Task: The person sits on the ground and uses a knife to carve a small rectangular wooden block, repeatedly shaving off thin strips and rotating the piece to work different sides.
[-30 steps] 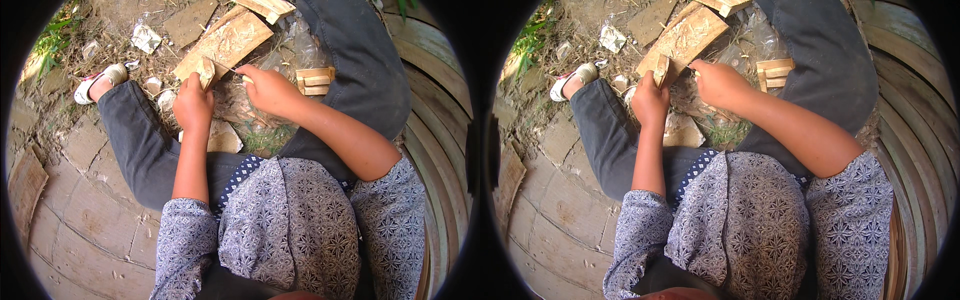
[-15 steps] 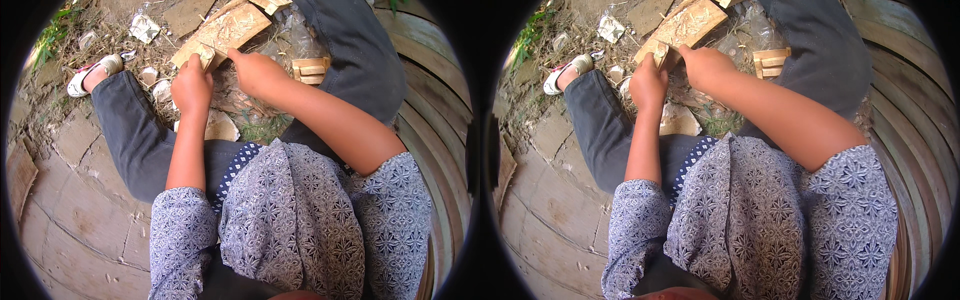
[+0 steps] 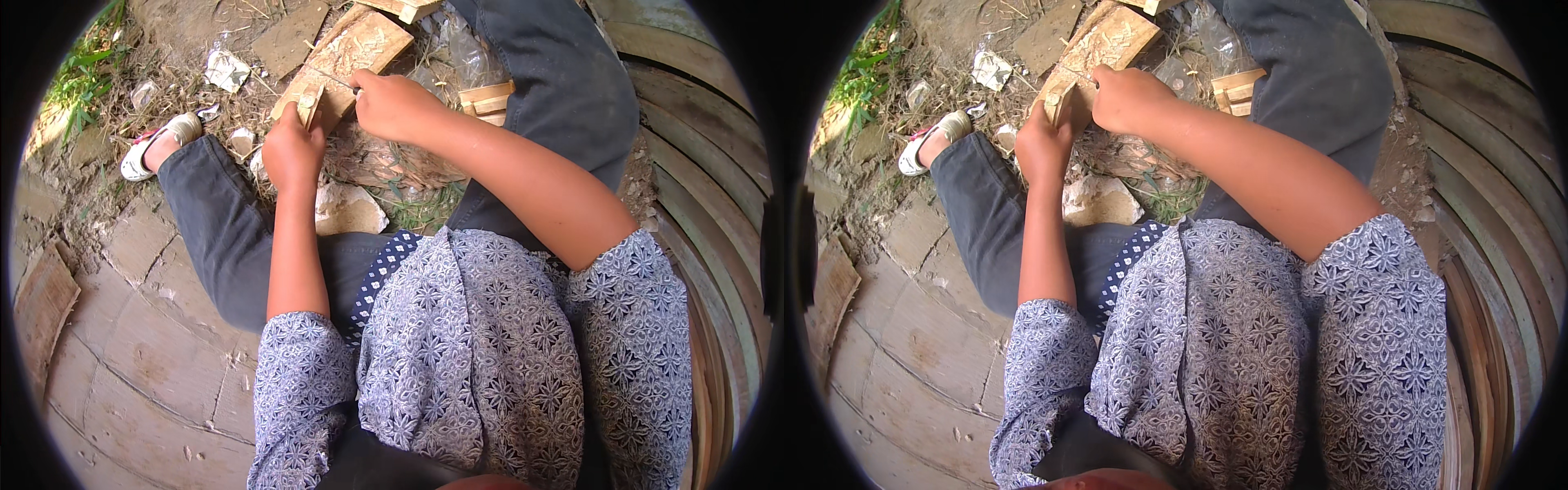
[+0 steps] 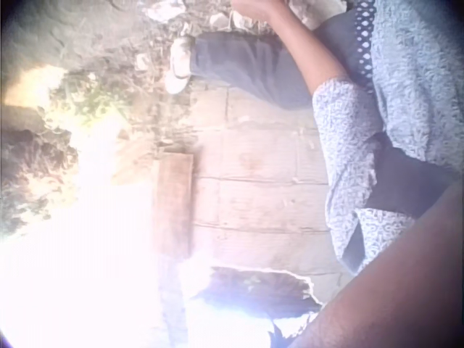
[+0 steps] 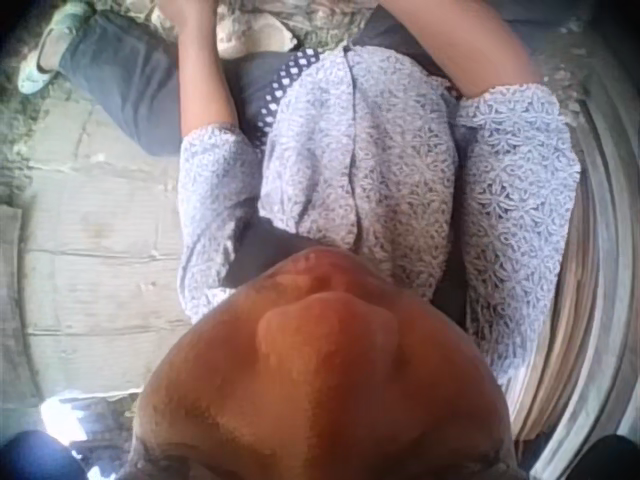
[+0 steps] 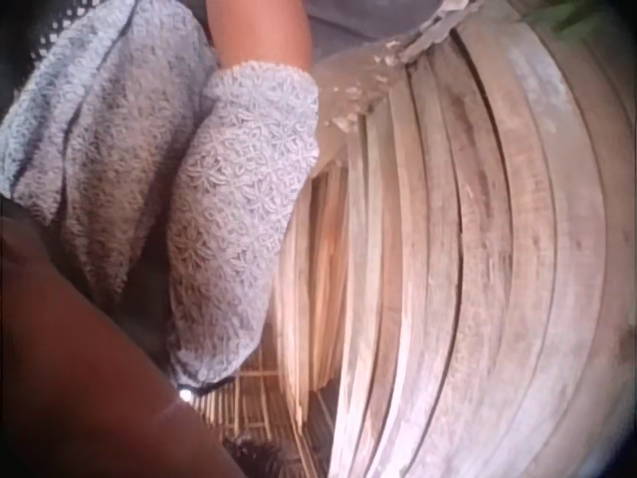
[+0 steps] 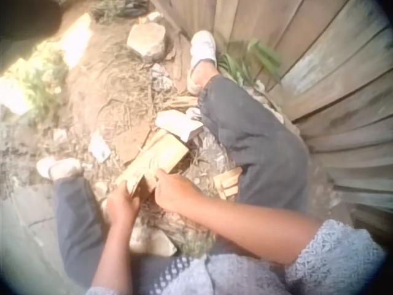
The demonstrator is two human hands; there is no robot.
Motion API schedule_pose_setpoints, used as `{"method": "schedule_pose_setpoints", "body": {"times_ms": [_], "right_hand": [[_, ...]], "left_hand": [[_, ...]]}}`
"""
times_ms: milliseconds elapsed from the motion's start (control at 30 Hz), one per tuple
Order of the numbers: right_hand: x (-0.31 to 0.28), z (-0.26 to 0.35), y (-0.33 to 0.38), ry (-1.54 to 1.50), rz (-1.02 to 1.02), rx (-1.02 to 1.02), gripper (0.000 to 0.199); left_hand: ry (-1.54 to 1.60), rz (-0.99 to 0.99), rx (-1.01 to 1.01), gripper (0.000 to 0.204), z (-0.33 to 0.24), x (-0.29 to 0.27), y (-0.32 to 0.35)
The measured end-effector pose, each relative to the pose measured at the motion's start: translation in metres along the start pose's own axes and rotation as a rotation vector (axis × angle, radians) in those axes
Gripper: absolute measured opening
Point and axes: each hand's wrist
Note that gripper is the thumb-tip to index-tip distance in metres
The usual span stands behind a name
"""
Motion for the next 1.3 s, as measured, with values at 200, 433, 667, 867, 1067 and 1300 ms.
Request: {"method": "schedule_pose_setpoints", "body": {"times_ms": [200,433,667,867,1067,1300], "right_hand": [[-0.005,0.004,0.006,0.105,0.185,-0.007,0.037],[-0.005,0.024,-0.012,0.256,0.190,-0.038,0.034],[0.012,-0.008,-0.027,0.134,0.122,-0.026,0.038],[-0.001,0.003,-0.012,0.209,0.139,-0.041,0.038],[0.007,0.010,-0.015,0.388,0.197,-0.020,0.037],[0.017,-0.010,-0.026,0.308,0.150,-0.038,0.036]], "left_hand": [[0.057,-0.024,0.022,0.026,0.007,-0.001,-0.002],[0.046,-0.006,0.034,0.028,0.007,-0.003,-0.013],[0.139,0.020,0.035,0.036,0.024,-0.004,-0.026],[0.140,0.054,0.000,0.034,0.022,-0.005,-0.026],[0.088,0.069,-0.005,0.036,0.022,0.001,-0.026],[0.093,0.092,-0.022,0.038,0.023,-0.004,-0.031]]}}
Point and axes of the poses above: each hand's wrist, its own y-axis away from the middle knuckle, its own x-axis out of the palm, z = x × y, and after that the axes turned 7 degrees about y, right-handed
